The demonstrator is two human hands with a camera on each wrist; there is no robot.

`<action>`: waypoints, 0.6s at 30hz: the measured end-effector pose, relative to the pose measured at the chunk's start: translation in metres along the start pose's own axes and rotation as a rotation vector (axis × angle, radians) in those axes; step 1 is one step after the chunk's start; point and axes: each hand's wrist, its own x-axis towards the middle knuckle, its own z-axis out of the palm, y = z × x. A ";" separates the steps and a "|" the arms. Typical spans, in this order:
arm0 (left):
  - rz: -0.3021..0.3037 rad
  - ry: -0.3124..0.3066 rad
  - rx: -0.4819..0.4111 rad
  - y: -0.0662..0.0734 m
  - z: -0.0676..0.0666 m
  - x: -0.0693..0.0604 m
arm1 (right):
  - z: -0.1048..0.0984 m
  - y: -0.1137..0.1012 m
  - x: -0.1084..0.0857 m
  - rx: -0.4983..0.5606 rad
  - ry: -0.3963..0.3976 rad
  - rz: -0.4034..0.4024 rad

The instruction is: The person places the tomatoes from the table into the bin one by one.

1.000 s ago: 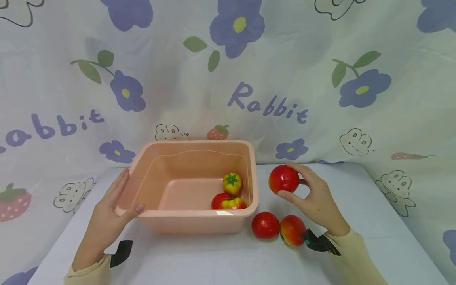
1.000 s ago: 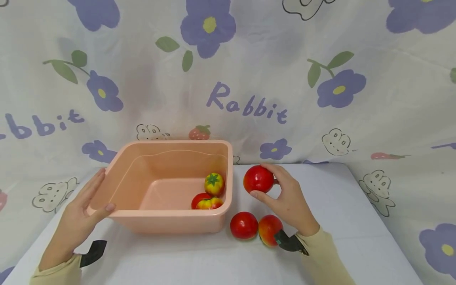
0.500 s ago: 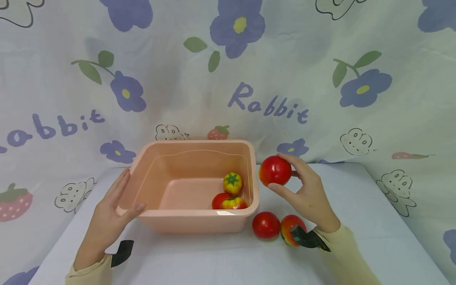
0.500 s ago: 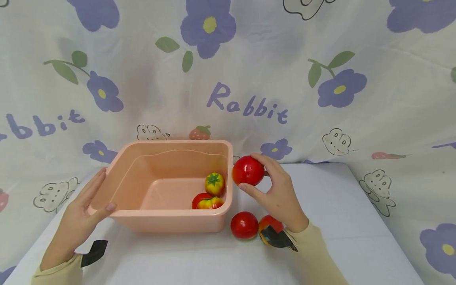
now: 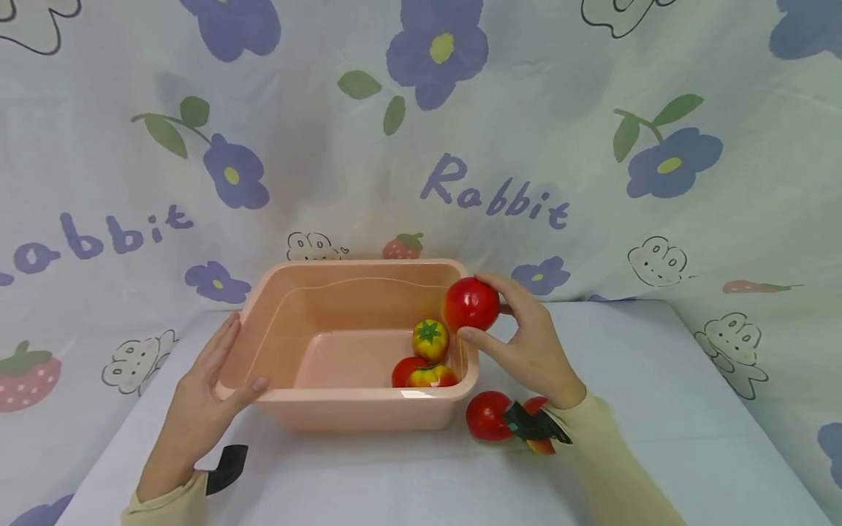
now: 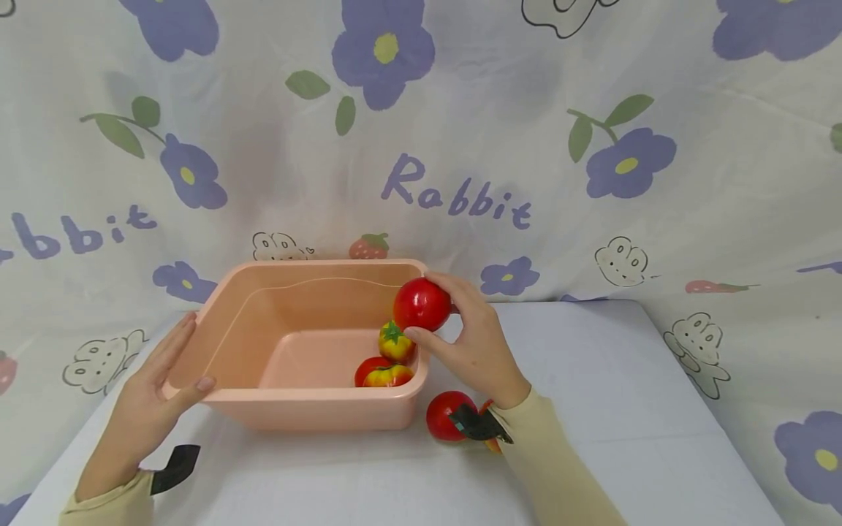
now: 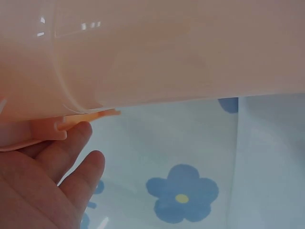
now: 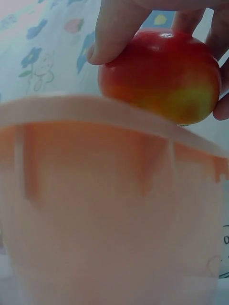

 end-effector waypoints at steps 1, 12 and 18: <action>0.002 0.001 0.000 0.000 0.000 0.000 | 0.003 0.001 0.002 0.010 -0.004 -0.002; -0.011 -0.009 -0.005 0.000 0.000 0.001 | 0.025 0.002 0.017 0.071 -0.046 -0.034; -0.012 -0.009 -0.003 0.001 0.000 0.001 | 0.037 0.001 0.022 0.117 -0.103 -0.018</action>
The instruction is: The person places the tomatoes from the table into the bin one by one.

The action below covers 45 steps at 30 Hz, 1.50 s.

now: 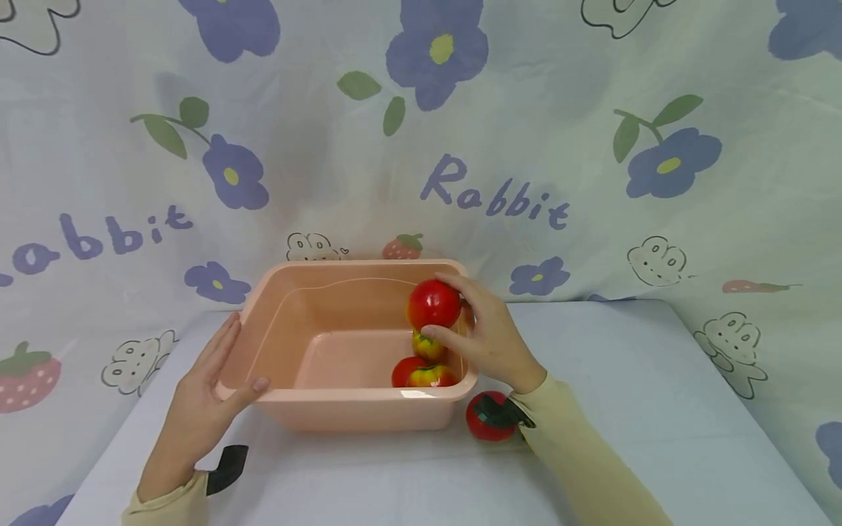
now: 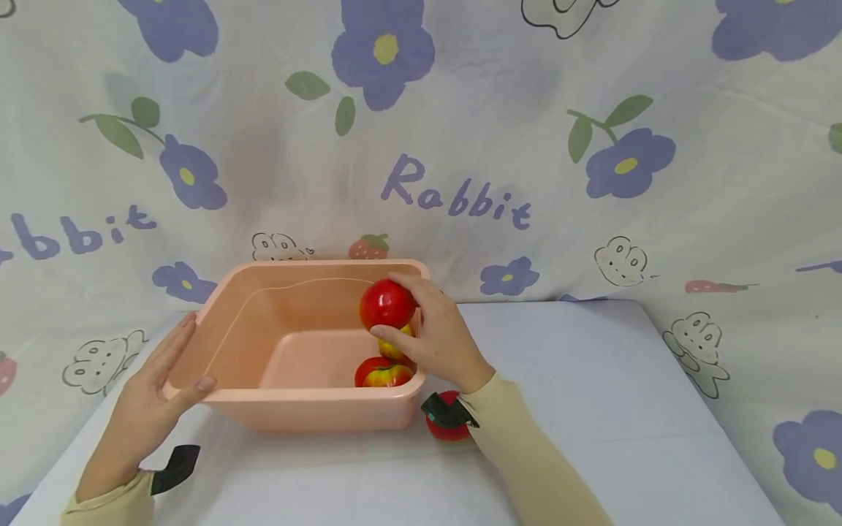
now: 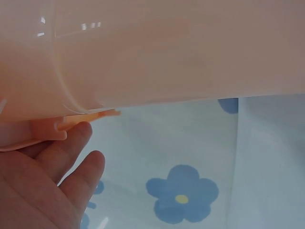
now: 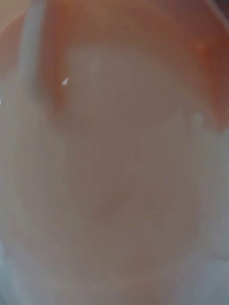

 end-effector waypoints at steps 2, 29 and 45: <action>0.000 0.001 0.002 0.000 0.000 0.000 | 0.003 -0.001 0.002 -0.004 -0.023 0.011; 0.011 0.003 0.002 -0.002 0.000 0.001 | -0.023 0.004 -0.012 -0.206 -0.014 0.044; -0.032 -0.008 0.014 0.002 -0.001 0.004 | -0.045 0.016 -0.043 -0.215 0.003 0.022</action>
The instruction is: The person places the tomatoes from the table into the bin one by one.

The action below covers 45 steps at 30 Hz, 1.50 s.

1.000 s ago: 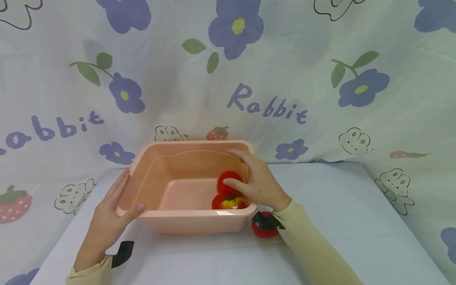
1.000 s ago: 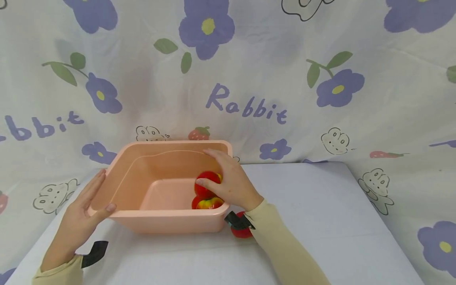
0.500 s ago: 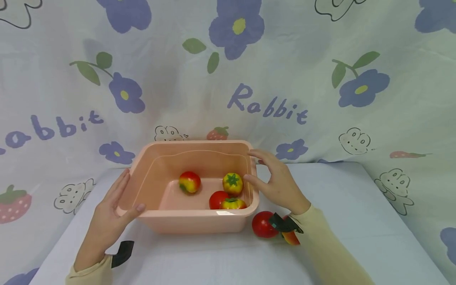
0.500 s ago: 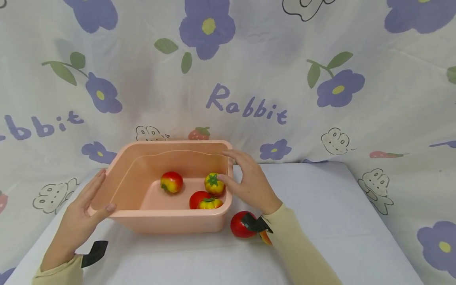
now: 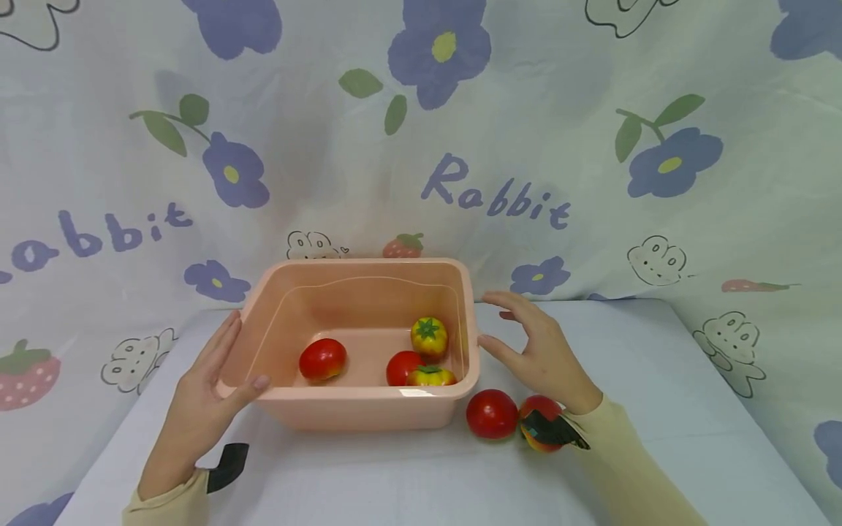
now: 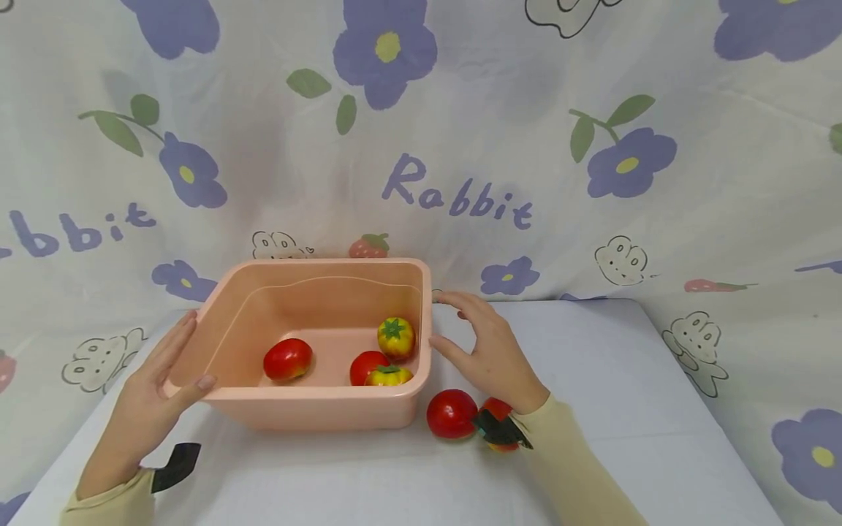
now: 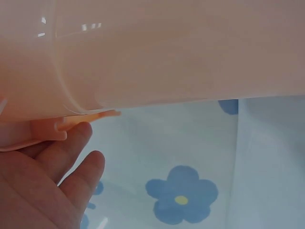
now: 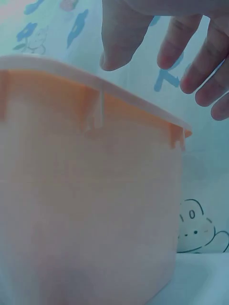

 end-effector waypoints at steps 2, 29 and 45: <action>0.006 0.001 0.002 0.001 0.000 0.000 | -0.004 0.001 -0.005 -0.002 0.003 0.006; 0.016 0.004 0.011 0.003 0.001 -0.003 | -0.018 0.026 -0.081 -0.073 -0.031 0.158; 0.014 0.006 0.008 0.004 0.001 -0.003 | -0.012 0.044 -0.120 0.012 -0.069 0.265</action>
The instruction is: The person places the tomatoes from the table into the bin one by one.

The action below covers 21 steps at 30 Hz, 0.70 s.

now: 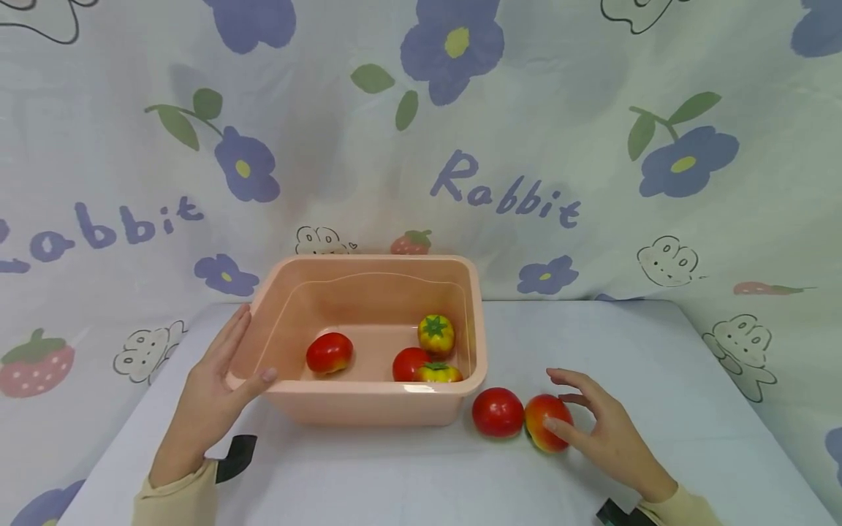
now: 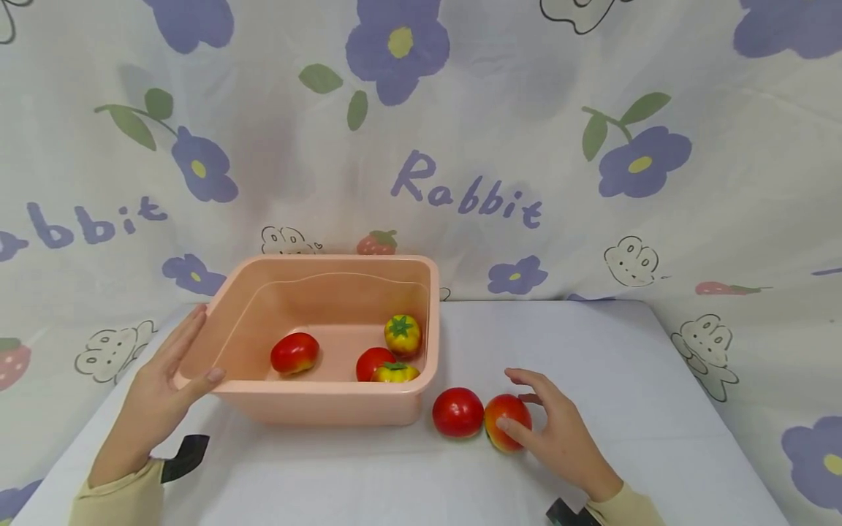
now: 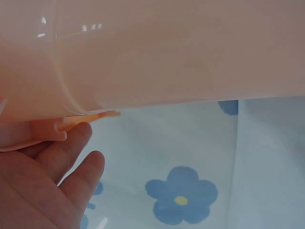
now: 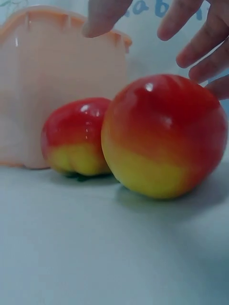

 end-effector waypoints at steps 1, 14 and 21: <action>0.001 0.000 -0.001 0.000 0.000 0.000 | 0.000 0.001 -0.001 -0.009 -0.002 0.010; 0.003 -0.011 -0.013 0.000 0.000 0.000 | 0.003 0.016 -0.015 -0.067 -0.112 0.111; 0.005 -0.011 -0.009 -0.003 0.000 -0.001 | 0.006 0.017 -0.016 -0.022 -0.153 0.176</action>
